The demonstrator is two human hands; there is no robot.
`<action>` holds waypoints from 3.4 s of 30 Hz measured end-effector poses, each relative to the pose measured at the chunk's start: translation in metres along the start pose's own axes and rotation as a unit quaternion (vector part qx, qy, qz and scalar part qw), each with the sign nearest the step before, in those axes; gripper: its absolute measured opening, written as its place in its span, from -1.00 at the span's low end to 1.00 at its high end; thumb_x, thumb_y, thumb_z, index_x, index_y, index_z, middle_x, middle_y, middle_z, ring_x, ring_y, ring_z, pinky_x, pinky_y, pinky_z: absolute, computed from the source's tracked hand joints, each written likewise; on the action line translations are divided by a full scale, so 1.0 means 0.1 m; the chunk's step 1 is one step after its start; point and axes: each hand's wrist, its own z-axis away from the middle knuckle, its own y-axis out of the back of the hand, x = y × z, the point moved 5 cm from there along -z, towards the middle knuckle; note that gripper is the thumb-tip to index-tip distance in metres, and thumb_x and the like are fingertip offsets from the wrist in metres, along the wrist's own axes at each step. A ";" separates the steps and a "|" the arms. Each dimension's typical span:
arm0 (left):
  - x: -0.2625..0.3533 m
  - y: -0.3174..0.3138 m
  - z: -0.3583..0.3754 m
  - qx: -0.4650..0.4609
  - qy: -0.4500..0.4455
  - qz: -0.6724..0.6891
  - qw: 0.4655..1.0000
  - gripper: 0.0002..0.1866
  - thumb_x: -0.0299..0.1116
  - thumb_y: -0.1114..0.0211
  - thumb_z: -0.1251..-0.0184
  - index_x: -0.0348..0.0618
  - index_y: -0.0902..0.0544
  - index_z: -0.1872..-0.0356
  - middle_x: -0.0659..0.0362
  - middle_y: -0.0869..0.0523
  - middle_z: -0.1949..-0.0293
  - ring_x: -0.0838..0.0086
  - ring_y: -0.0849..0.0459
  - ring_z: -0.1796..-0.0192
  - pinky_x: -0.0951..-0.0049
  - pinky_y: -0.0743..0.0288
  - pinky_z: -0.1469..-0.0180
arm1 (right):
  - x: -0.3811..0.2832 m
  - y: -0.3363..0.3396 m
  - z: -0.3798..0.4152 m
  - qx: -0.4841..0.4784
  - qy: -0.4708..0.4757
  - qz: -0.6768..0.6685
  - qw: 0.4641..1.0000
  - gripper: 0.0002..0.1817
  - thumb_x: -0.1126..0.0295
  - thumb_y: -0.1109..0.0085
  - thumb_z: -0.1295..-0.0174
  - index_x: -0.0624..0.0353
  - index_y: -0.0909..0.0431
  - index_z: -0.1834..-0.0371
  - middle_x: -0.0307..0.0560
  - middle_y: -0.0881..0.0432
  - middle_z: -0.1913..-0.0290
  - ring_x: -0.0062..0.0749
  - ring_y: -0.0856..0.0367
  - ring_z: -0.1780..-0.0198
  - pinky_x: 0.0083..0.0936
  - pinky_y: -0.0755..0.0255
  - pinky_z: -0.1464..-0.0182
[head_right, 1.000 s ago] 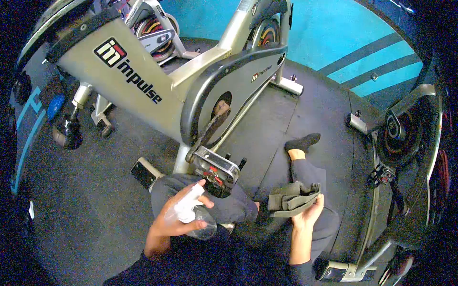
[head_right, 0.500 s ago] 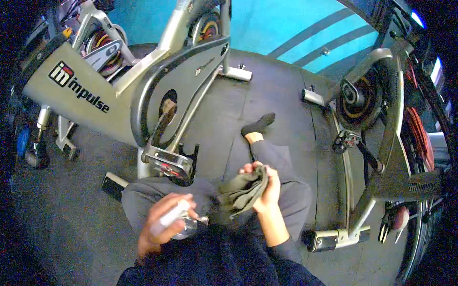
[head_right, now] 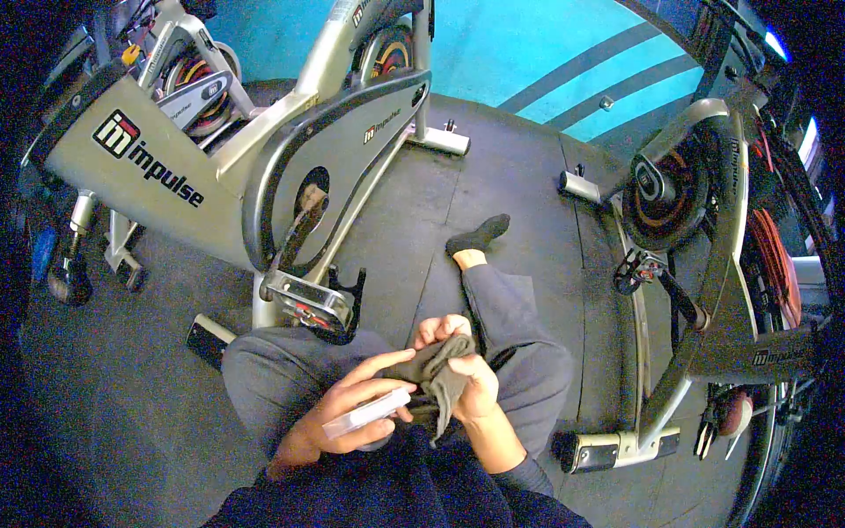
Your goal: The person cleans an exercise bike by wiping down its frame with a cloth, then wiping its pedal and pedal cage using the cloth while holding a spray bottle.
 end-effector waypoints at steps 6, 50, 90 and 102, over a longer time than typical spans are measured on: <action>-0.12 -0.05 0.01 -0.031 -0.059 -0.138 0.988 -0.58 -0.39 -0.27 -0.24 -0.36 -0.49 -0.09 -0.23 -0.17 -0.37 -0.04 -0.14 -0.45 0.14 -0.03 -0.42 | 0.07 0.05 0.04 0.026 -0.006 0.040 0.999 -0.63 0.14 -0.11 -0.19 0.03 -0.23 0.06 -0.07 -0.30 0.11 -0.28 -0.30 0.02 -0.35 -0.23 -0.12; 0.53 0.95 0.26 0.365 0.062 -0.172 0.913 -0.42 -0.46 -0.24 -0.21 -0.23 -0.31 -0.28 0.10 -0.66 0.43 0.47 -0.65 0.38 0.45 -0.48 0.28 | 0.04 0.12 0.09 -0.032 -0.114 0.333 0.935 -0.69 0.56 -0.08 -0.27 0.21 -0.34 -0.07 -0.09 -0.58 0.05 -0.46 -0.55 0.02 -0.48 -0.42 -0.05; 0.42 1.22 0.36 0.304 0.039 -0.120 0.944 -0.38 -0.47 -0.22 -0.23 -0.30 -0.25 -0.33 -0.03 -0.49 -0.20 0.31 -0.66 -0.01 0.40 -0.49 -0.05 | -0.10 -1.35 -1.00 -0.209 0.281 0.706 0.615 -0.65 0.49 -0.29 0.06 0.07 -0.66 0.11 -0.05 -0.55 0.00 -0.12 -0.49 -0.04 -0.31 -0.42 -0.05; 0.31 1.29 0.41 0.276 0.032 -0.087 0.957 -0.42 -0.37 -0.11 -0.21 -0.41 -0.35 -0.27 -0.04 -0.45 -0.28 0.18 -0.57 -0.20 0.41 -0.41 -0.12 | -0.04 -1.29 -0.79 -0.278 0.187 0.803 0.492 -0.55 0.39 -0.26 -0.03 -0.03 -0.58 -0.08 -0.12 -0.54 0.13 -0.21 -0.49 0.13 -0.35 -0.49 0.15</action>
